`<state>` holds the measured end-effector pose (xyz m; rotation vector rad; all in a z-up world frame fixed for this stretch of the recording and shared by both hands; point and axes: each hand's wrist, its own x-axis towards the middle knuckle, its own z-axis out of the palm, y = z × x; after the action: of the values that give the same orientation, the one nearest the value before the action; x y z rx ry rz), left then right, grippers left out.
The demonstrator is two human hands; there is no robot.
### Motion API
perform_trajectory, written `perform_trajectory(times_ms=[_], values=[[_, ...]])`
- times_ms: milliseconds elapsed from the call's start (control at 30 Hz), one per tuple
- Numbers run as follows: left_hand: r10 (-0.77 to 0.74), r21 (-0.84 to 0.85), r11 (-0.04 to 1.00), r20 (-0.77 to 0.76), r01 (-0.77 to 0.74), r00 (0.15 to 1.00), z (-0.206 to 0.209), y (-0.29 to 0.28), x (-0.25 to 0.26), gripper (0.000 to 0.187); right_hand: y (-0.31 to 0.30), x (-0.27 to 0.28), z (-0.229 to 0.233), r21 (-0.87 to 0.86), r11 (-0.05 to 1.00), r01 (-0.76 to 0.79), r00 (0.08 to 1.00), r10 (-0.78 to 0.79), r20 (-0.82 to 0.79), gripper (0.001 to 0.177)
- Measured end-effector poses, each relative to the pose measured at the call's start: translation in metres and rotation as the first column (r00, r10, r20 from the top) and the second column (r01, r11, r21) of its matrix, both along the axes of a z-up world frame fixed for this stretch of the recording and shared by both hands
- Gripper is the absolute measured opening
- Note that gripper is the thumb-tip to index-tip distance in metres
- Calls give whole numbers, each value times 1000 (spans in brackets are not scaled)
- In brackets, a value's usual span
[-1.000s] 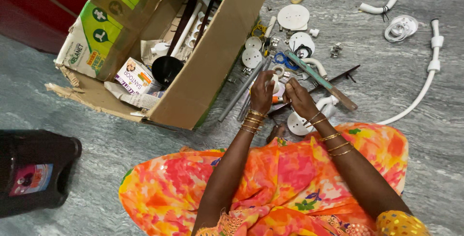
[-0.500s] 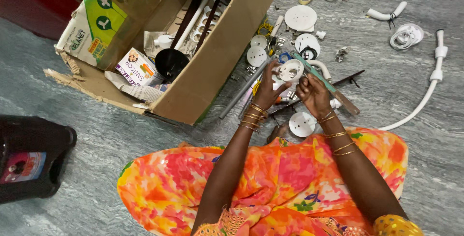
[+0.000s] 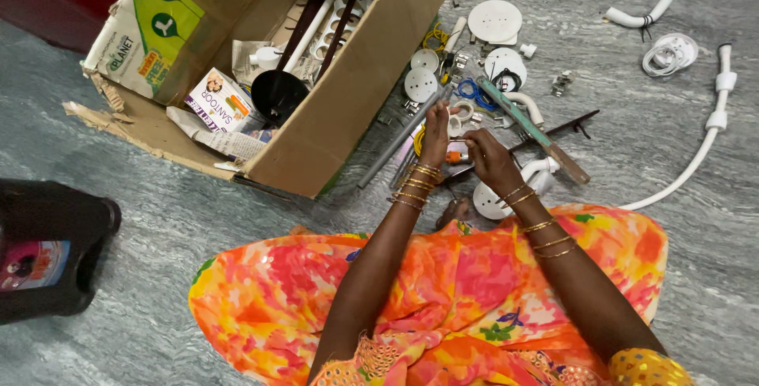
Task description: The person sits on the floor and assembles small electrical components, including sockets and wires, using their hands. They pick up parts, connect them, and place them back down, working with various items scattered around a cardboard box.
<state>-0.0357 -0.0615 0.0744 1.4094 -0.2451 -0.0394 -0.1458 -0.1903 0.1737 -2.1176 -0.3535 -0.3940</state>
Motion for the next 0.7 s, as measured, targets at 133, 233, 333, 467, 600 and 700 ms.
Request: perform_trajectory(times_ms=[133,233,333,467,600,700], values=[[-37,45,998,-155,44,987,6,2,-5,64,7,-5,17,-133,990,49,995,-37,89,11],[-112,-40,993,-158,107,981,16,1,-14,58,7,-6,14,-142,986,90,996,-88,25,12],[-127,-88,989,-90,120,988,29,-2,-22,52,4,-6,-3,-109,986,129,992,-127,26,18],[-189,-58,979,95,195,977,55,3,-24,51,3,3,-37,18,987,158,987,-158,-18,32],[-335,230,936,360,265,871,87,19,-24,57,-2,8,-64,758,630,171,824,330,-460,44],[-453,280,887,379,366,807,102,29,-24,58,-5,14,-68,731,620,286,807,255,-532,43]])
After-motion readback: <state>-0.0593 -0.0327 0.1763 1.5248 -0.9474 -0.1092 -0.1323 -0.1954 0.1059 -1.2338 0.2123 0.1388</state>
